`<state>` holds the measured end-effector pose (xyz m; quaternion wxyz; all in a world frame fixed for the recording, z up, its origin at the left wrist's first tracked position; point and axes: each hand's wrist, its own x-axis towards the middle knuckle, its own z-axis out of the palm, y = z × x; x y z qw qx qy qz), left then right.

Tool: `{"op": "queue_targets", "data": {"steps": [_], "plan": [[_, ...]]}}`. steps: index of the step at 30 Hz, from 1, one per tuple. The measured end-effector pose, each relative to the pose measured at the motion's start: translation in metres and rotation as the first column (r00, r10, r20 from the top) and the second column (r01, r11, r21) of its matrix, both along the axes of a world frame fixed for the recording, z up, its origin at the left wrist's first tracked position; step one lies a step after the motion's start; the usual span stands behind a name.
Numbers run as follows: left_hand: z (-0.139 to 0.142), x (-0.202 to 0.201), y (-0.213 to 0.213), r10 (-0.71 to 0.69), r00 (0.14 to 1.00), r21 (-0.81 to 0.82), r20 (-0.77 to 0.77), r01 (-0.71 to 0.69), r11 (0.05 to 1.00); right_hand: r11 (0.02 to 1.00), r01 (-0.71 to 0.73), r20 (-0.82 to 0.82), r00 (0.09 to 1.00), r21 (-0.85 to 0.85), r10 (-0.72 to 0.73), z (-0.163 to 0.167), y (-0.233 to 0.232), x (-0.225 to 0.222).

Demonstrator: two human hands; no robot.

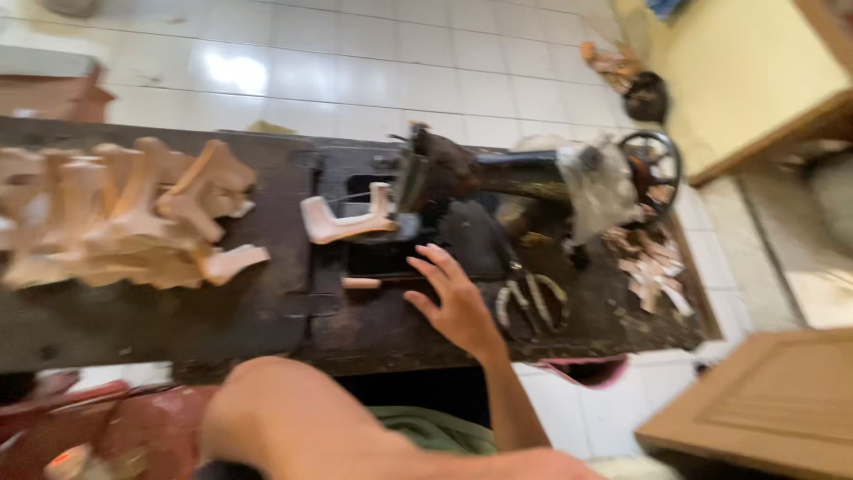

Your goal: The person sews beige shoe parts using a manual sewing machine. They place each part under the needle, stitch along the edges, and trim excess thread with scissors. The person also applies oil to the machine and handles small rectangular inserts during the process.

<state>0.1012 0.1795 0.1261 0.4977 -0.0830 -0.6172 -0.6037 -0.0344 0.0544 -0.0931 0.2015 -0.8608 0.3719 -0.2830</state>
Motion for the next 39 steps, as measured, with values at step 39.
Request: {"op": "queue_targets", "data": {"steps": [39], "plan": [[-0.165, 0.04, -0.08, 0.976, -0.064, -0.643, 0.208, -0.761, 0.088, 0.996, 0.075, 0.169, 0.982, 0.049, -0.082, -0.008, 0.019, -0.021]]}}
